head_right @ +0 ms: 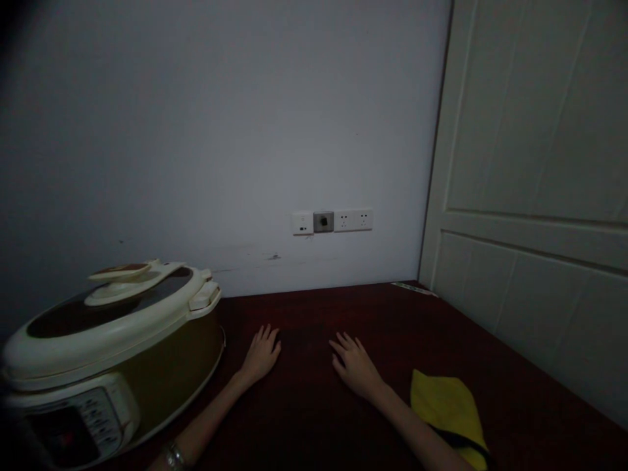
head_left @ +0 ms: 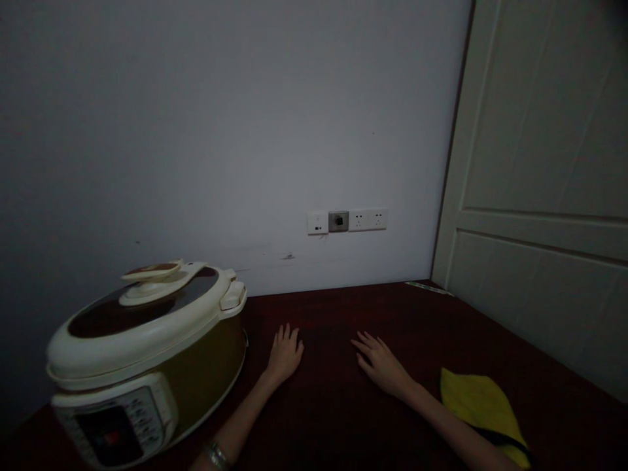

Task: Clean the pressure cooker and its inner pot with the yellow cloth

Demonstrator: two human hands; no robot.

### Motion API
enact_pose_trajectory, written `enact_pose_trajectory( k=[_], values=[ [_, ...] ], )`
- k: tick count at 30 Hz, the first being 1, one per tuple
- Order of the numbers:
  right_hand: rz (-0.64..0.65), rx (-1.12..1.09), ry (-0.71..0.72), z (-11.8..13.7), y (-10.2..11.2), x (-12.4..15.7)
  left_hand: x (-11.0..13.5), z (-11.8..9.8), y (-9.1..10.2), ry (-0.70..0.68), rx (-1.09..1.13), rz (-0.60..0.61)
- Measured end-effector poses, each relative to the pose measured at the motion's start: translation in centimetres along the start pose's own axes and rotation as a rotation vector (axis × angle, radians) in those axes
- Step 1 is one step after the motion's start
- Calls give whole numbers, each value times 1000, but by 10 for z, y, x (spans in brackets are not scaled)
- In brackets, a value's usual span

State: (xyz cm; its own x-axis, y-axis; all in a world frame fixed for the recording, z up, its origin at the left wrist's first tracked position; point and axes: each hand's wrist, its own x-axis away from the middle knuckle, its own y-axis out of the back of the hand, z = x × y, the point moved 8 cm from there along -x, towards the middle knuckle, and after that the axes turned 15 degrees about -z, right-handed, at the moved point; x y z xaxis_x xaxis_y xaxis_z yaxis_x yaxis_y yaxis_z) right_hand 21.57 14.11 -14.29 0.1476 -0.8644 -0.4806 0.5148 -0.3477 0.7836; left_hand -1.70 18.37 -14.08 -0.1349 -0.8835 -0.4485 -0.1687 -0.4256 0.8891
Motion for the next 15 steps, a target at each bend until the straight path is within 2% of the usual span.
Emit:
enact_pose_trajectory(
  k=[7,15],
  values=[
    [47,83,13,1,-2,0,0,0,3,13,26,12],
    [35,69,15,1,-2,1,1,0,2,22,31,24]
  ],
)
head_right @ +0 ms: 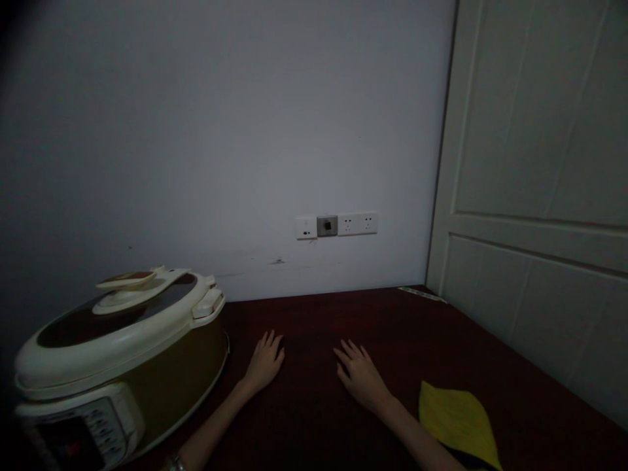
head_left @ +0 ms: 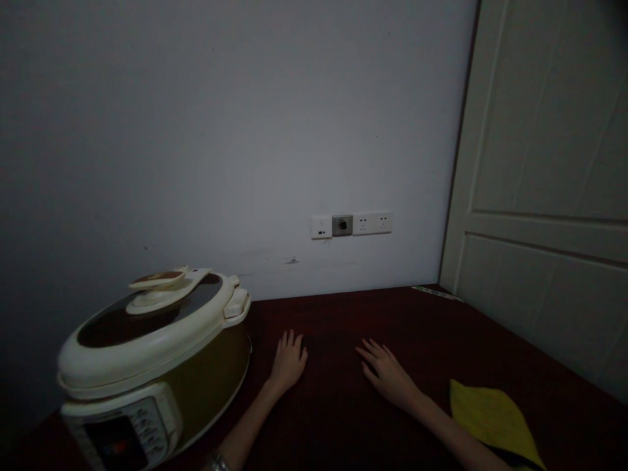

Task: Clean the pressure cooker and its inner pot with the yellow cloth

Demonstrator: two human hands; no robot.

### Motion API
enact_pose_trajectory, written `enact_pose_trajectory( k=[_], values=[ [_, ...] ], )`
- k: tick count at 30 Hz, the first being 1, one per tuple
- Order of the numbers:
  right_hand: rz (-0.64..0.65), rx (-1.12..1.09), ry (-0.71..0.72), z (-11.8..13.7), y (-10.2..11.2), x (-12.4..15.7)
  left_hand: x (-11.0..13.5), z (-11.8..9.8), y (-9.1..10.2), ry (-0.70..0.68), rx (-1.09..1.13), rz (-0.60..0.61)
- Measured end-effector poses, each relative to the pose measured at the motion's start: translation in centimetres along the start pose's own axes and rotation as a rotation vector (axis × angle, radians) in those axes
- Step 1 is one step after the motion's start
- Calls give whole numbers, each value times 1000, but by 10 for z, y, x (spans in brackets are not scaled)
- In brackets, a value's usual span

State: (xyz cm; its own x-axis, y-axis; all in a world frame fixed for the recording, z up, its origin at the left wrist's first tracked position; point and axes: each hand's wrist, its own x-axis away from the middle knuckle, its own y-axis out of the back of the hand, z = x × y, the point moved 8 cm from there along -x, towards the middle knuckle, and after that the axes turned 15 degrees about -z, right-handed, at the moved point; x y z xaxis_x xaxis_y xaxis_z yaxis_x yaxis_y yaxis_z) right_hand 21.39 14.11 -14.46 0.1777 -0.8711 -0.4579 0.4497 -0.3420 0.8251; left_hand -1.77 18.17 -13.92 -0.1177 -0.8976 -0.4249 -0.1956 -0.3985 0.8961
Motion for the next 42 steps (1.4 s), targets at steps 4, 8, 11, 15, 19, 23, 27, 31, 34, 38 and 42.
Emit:
enact_pose_trajectory(
  k=[4,8,11,15,19,23,27,31,34,38,42],
  values=[
    [15,23,0,1,1,-1,-1,0,-2,-14,-17,-3],
    [35,49,-1,4,3,-1,-3,1,-5,-19,-20,-17],
    [44,57,2,6,4,0,-3,2,-6,-22,-15,-16],
    [40,51,-5,6,5,0,-3,3,-8,-18,-12,-12],
    [36,35,-7,5,2,-1,-3,2,-5,-20,-13,-7],
    [23,4,-21,1,0,-1,-2,-2,2,-3,-22,64],
    [-44,-208,-32,10,15,-17,-1,-27,37,-99,-5,97],
    [-126,-620,-159,35,41,-53,10,-71,118,-289,67,45],
    [-15,-888,-325,69,45,-82,27,-84,198,-310,122,-8],
    [206,-1054,-383,137,41,-111,42,-52,312,-166,137,-218],
    [279,-1147,-397,189,27,-135,27,37,401,73,87,-465]
  ],
)
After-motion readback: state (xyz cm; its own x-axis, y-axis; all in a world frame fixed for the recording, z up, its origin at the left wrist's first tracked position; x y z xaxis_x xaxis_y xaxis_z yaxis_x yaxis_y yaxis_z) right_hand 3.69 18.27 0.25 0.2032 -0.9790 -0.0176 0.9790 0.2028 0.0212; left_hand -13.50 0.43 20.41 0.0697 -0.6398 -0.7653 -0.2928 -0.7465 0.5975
